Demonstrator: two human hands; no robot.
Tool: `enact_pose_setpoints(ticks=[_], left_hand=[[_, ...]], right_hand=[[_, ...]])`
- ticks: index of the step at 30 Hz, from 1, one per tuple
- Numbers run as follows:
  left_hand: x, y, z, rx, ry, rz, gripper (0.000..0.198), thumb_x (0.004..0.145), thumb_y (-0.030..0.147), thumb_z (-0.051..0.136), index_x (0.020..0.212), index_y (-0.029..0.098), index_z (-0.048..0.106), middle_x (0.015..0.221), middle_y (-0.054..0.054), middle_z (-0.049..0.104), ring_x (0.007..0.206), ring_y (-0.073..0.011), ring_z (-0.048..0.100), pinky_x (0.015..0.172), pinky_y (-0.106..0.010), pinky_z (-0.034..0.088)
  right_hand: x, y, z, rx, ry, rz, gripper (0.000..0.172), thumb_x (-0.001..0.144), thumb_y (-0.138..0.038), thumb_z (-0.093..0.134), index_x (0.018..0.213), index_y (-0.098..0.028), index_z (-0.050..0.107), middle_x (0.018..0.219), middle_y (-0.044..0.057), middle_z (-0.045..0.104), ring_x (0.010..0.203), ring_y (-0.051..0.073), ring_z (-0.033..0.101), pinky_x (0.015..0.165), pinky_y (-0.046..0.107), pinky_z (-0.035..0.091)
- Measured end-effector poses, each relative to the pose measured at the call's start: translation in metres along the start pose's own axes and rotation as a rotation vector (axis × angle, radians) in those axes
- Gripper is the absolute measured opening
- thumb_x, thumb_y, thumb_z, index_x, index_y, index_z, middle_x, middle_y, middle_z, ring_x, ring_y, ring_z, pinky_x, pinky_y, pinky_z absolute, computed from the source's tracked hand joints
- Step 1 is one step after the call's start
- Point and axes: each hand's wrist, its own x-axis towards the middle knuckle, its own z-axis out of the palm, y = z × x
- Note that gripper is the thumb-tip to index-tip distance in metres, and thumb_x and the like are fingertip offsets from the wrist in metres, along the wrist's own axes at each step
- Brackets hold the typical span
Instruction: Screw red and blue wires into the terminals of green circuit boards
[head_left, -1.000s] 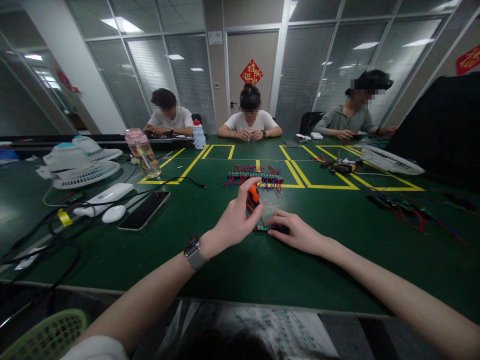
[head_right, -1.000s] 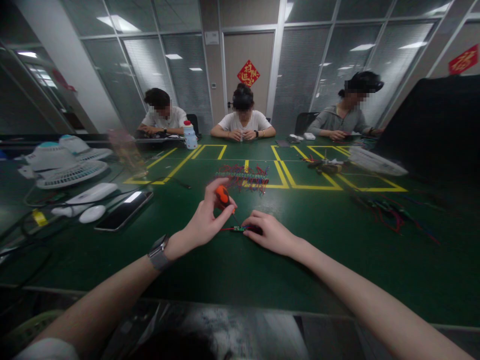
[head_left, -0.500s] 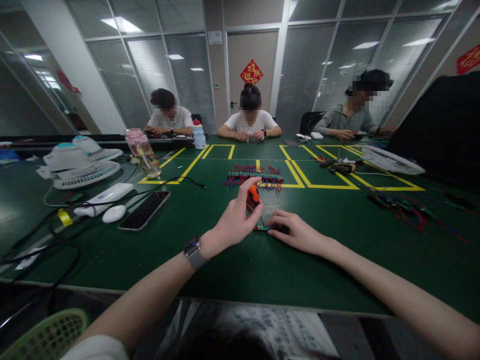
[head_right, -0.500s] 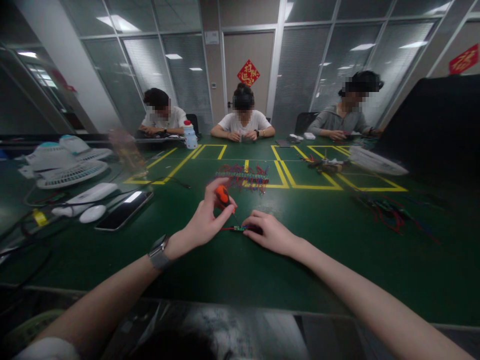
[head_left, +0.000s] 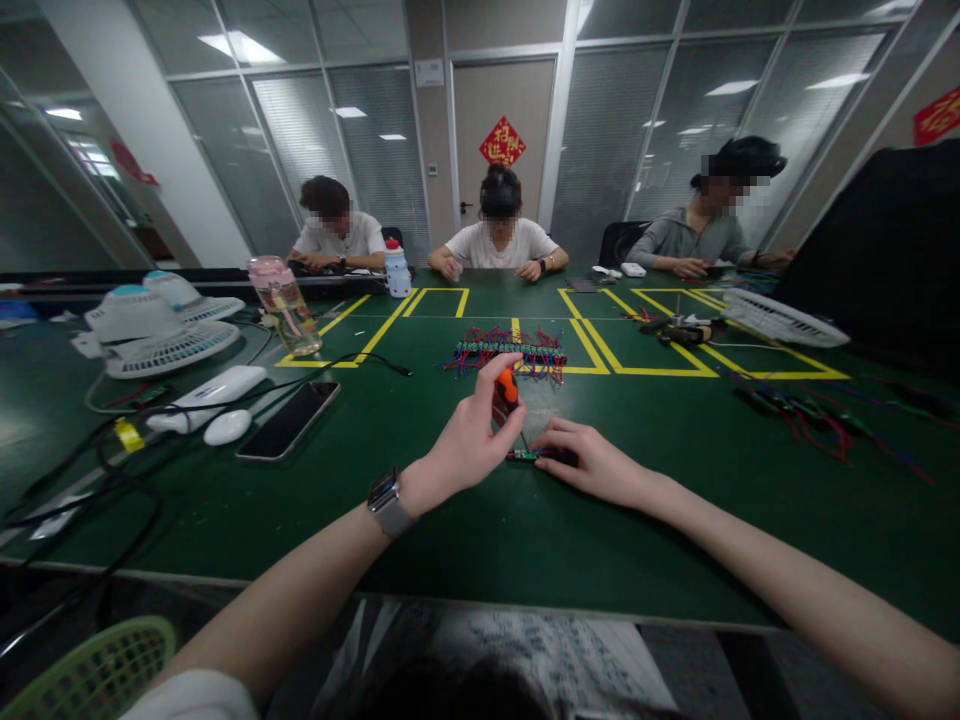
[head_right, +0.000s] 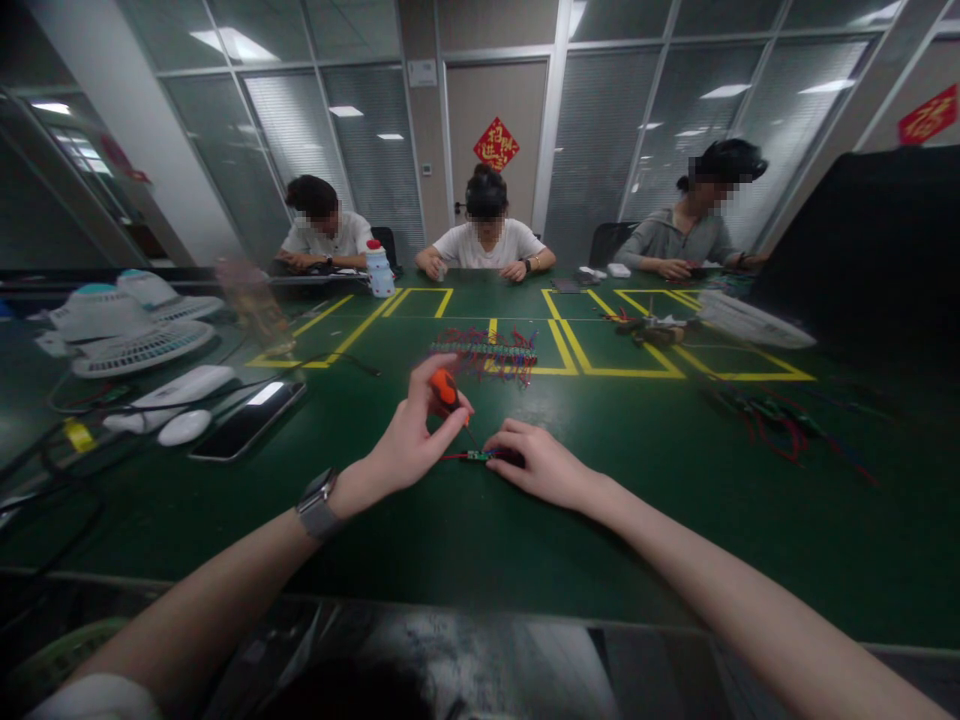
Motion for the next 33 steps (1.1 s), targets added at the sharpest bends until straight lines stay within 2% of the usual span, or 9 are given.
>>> enact_pose_setpoints(ticks=[33], left_hand=[[0.0001, -0.0006, 0.0002, -0.001, 0.000, -0.007, 0.060, 0.089, 0.012, 0.053, 0.141, 0.023, 0.027, 0.091, 0.000, 0.060, 0.072, -0.0090, 0.062, 0.067, -0.020, 0.050]], right_hand=[[-0.0003, 0.0002, 0.0008, -0.009, 0.000, 0.000, 0.015, 0.091, -0.026, 0.058, 0.100, -0.018, 0.066, 0.091, 0.005, 0.059, 0.078, 0.017, 0.059, 0.071, 0.028, 0.049]])
